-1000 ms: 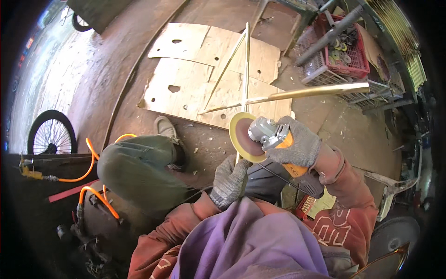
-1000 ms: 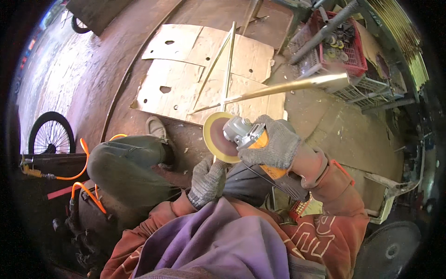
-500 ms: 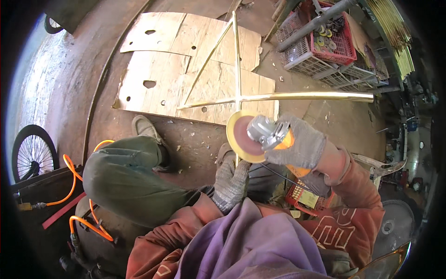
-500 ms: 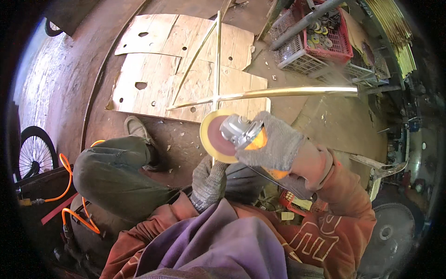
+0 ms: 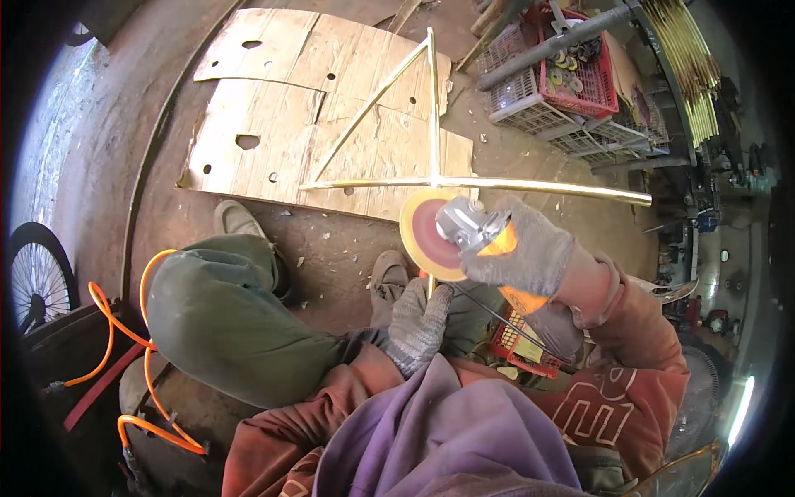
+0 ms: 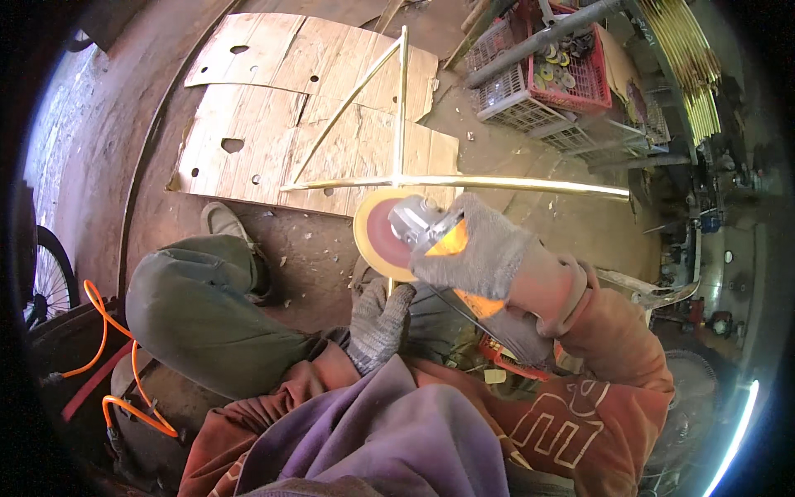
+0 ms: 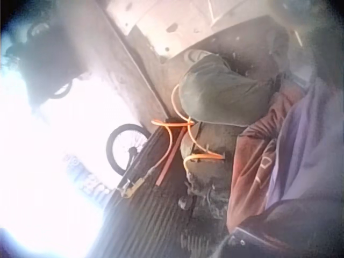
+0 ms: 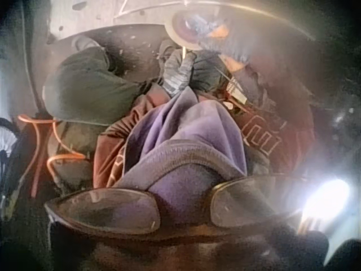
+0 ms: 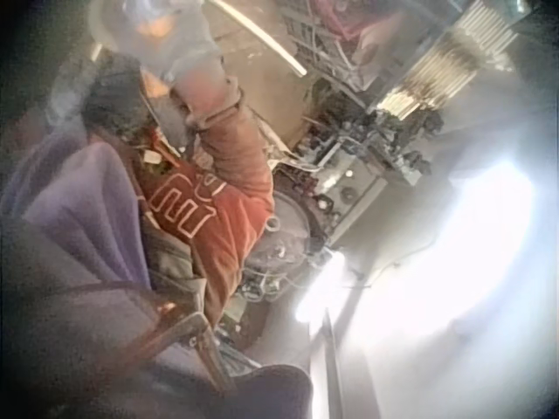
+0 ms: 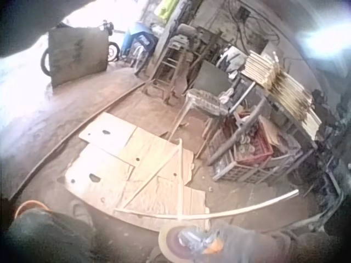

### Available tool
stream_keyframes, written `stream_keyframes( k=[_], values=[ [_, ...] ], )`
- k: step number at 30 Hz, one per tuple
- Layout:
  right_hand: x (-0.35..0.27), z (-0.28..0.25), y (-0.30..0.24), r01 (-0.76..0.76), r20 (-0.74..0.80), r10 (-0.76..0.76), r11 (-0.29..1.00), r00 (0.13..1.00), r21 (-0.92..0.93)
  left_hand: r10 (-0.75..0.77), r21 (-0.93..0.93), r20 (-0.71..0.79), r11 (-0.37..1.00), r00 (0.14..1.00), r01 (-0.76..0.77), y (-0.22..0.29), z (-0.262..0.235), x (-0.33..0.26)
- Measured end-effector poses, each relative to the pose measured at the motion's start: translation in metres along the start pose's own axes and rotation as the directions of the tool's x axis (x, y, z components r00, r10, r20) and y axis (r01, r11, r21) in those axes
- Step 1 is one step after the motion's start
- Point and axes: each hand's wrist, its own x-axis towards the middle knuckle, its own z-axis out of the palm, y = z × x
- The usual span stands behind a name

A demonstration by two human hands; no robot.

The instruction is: The person uses an angle grinder to grind and smooth the ends of brass rods, rotating each rod by hand against the rotating abrasive disc.

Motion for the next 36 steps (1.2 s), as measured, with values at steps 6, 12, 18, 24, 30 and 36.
stream_keyframes(
  k=[6, 12, 18, 24, 30, 36],
  values=[
    [-0.012, 0.012, 0.014, 0.196, -0.083, -0.216, 0.960, 0.973, -0.199, 0.240, -0.201, -0.090, 0.946, 0.967, -0.254, 0.000, 0.006, -0.001],
    [-0.003, 0.007, -0.009, 0.003, -0.091, -0.017, 0.990, 0.996, -0.142, 0.083, -0.120, 0.033, 0.990, 0.996, -0.078, -0.002, 0.004, 0.003],
    [0.000, 0.002, 0.014, 0.043, 0.001, -0.043, 0.999, 0.999, -0.012, 0.146, -0.147, -0.016, 0.978, 0.989, -0.146, -0.010, 0.007, 0.003],
    [-0.018, 0.016, 0.028, 0.175, -0.034, -0.174, 0.984, 0.984, 0.020, 0.186, -0.152, -0.031, 0.970, 0.982, -0.188, -0.017, 0.003, -0.001],
    [-0.018, 0.029, 0.041, 0.285, -0.075, -0.275, 0.924, 0.959, 0.256, -0.085, -0.022, -0.053, 0.996, 0.995, 0.083, -0.004, -0.020, -0.017],
    [-0.019, 0.027, 0.029, 0.401, -0.065, -0.396, 0.913, 0.916, 0.078, 0.242, 0.332, -0.040, 0.918, 0.970, -0.215, 0.003, -0.035, -0.019]
  ],
)
